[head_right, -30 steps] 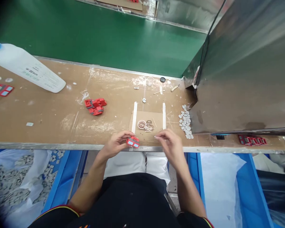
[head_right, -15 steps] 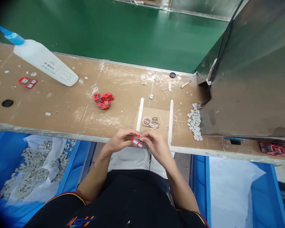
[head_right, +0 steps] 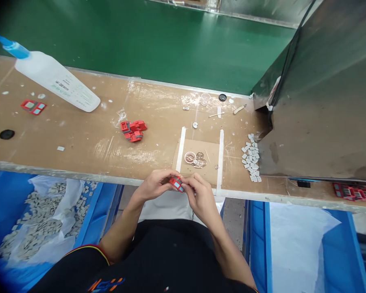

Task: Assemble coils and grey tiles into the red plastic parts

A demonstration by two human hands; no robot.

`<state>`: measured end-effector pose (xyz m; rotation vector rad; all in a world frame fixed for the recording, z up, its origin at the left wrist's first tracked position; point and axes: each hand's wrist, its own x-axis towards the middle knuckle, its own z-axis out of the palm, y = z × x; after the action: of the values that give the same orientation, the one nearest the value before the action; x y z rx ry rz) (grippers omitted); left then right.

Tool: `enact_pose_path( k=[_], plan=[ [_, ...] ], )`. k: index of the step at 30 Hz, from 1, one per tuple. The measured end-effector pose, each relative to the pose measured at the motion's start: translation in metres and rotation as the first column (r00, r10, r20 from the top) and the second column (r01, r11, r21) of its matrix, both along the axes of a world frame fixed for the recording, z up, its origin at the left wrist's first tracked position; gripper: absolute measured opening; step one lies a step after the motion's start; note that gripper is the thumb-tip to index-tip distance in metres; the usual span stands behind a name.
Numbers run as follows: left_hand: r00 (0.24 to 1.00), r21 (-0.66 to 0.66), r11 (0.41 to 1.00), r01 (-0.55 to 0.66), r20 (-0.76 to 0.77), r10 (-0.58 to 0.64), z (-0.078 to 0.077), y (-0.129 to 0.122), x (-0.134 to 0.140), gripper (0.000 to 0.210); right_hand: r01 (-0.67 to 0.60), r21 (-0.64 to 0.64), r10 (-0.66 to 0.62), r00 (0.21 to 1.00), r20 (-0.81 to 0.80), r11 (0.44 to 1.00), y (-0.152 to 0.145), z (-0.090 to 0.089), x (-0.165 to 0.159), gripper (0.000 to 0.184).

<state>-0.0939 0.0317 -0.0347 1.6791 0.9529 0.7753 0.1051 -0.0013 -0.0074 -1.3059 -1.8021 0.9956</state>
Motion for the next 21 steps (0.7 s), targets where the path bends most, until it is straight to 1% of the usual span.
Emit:
enact_pose_path(
  k=[3,5,6,8,10,12,14,17,19,21],
  plan=[
    [1.0,0.06,0.998,-0.011,-0.012,0.012,-0.002,0.0,0.002,0.015,0.058,-0.042,-0.062,0.991,-0.121,0.997,-0.002,-0.006,0.001,0.018],
    [0.999,0.097,0.995,-0.022,0.05,0.017,-0.003,0.001,0.003,0.013,0.118,-0.094,-0.134,0.973,-0.19,0.989,-0.003,-0.009,-0.002,0.02],
    [0.995,0.119,0.993,-0.027,0.096,0.015,-0.003,0.001,0.003,0.012,0.121,-0.141,-0.151,0.962,-0.226,0.983,-0.003,-0.011,-0.003,0.022],
    [0.984,0.156,0.987,-0.045,0.175,0.017,-0.003,0.002,0.002,0.01,0.067,-0.253,-0.147,0.939,-0.312,0.965,-0.004,-0.012,-0.006,0.031],
    [0.98,0.149,0.988,-0.036,0.197,0.006,-0.001,0.004,0.001,0.01,0.01,-0.319,-0.136,0.917,-0.376,0.948,-0.004,-0.012,-0.008,0.035],
    [0.98,0.087,0.996,0.02,0.196,-0.037,0.001,0.005,-0.001,0.019,0.032,-0.309,-0.147,0.923,-0.355,0.95,-0.003,-0.01,-0.008,0.034],
    [0.975,0.034,0.998,0.052,0.214,-0.058,0.003,0.006,-0.001,0.022,0.092,-0.244,-0.159,0.95,-0.27,0.965,-0.001,-0.007,-0.007,0.03],
    [0.967,0.012,1.0,-0.014,0.254,0.01,0.003,0.007,0.0,0.013,0.109,-0.15,-0.135,0.975,-0.174,0.983,0.003,-0.002,-0.005,0.026],
    [0.962,-0.005,0.999,-0.045,0.269,0.044,0.002,0.007,0.001,0.011,0.088,-0.13,-0.107,0.984,-0.144,0.988,0.006,0.001,-0.005,0.024],
    [0.961,-0.015,0.999,-0.044,0.271,0.047,0.002,0.007,0.001,0.009,0.071,-0.122,-0.086,0.99,-0.116,0.99,0.007,0.003,-0.006,0.022]
  ],
)
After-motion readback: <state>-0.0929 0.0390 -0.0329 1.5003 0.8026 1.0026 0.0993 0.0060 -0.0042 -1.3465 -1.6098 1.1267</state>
